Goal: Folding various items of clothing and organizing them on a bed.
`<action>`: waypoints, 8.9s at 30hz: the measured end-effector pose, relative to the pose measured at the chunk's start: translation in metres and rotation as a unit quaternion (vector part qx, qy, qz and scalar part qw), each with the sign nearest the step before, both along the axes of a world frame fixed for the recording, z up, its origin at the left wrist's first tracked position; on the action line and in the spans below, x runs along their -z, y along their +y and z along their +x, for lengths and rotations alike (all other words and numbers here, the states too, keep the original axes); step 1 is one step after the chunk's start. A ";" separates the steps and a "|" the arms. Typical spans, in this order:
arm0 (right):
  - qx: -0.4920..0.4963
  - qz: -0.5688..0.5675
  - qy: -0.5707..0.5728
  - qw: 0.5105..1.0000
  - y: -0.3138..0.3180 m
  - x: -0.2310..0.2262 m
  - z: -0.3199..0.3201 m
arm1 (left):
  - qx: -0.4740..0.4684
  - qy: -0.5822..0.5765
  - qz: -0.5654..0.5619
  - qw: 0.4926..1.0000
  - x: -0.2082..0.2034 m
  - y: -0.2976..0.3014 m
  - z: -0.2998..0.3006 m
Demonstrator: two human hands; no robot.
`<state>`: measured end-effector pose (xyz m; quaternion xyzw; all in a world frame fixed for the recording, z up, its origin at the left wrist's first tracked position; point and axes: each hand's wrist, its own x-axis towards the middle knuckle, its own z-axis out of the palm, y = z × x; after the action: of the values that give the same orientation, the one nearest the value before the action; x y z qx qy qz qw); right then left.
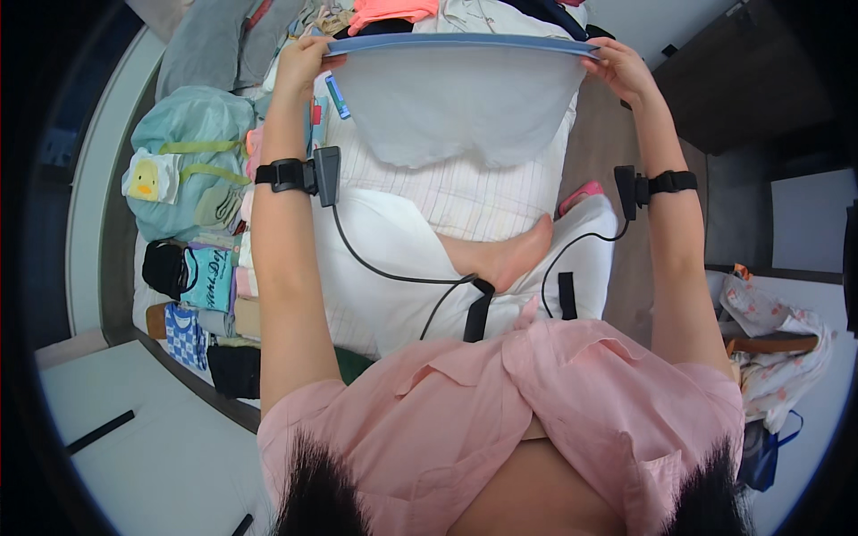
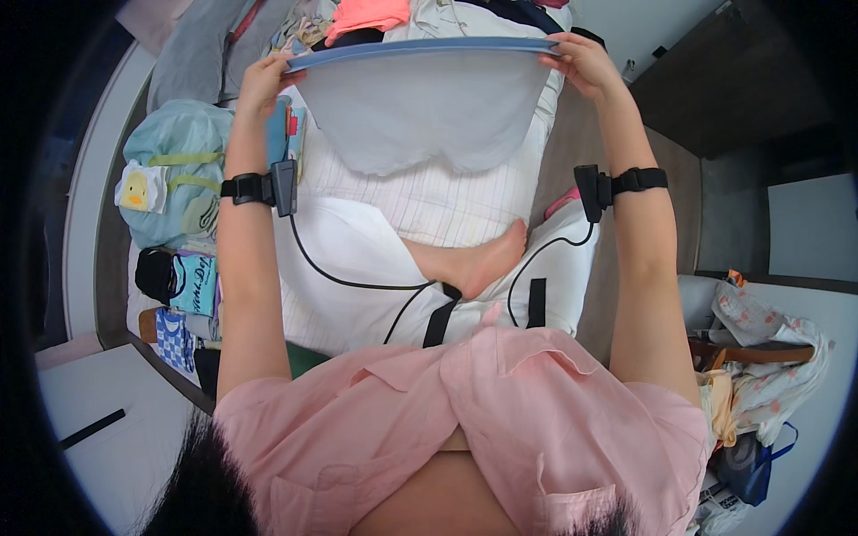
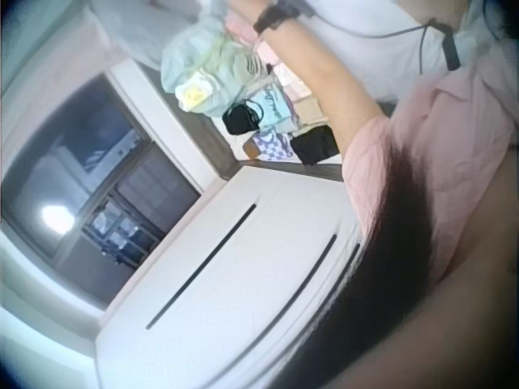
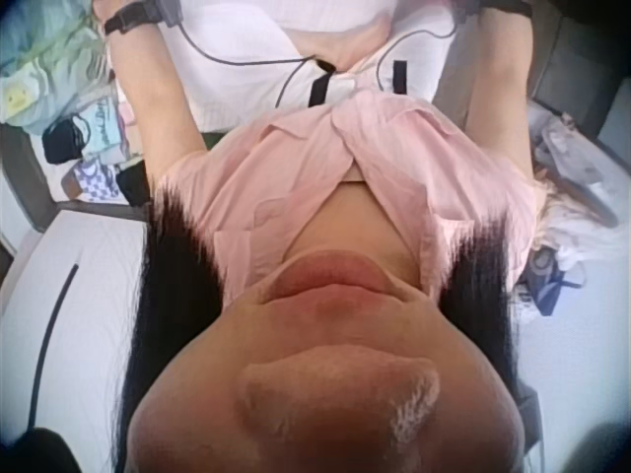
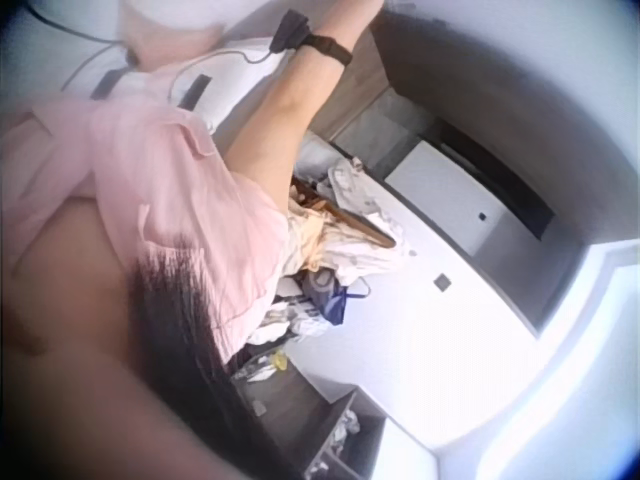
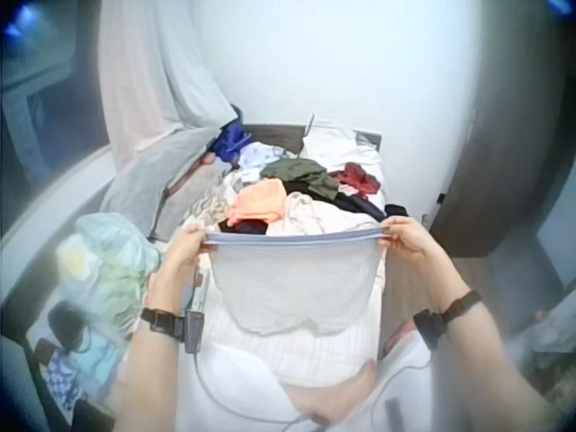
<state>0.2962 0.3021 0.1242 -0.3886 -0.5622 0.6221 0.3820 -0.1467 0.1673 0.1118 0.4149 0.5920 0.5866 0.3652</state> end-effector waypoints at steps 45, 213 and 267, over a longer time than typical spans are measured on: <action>-0.066 0.256 -0.430 0.864 0.059 0.256 -0.085 | 0.127 0.496 -0.093 0.854 0.225 0.104 0.127; 0.027 -0.325 0.393 0.860 -0.150 0.128 -0.135 | 0.063 -0.695 -0.003 0.716 0.149 -0.051 0.221; -0.326 0.103 -0.167 0.925 -0.184 0.069 -0.177 | -0.438 -0.359 0.174 0.805 0.111 -0.340 -0.034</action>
<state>0.1191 0.1177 0.0547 -0.2405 -0.7746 0.5770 0.0961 -0.1806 -0.1722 0.0006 -0.0726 0.4255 0.8844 0.1774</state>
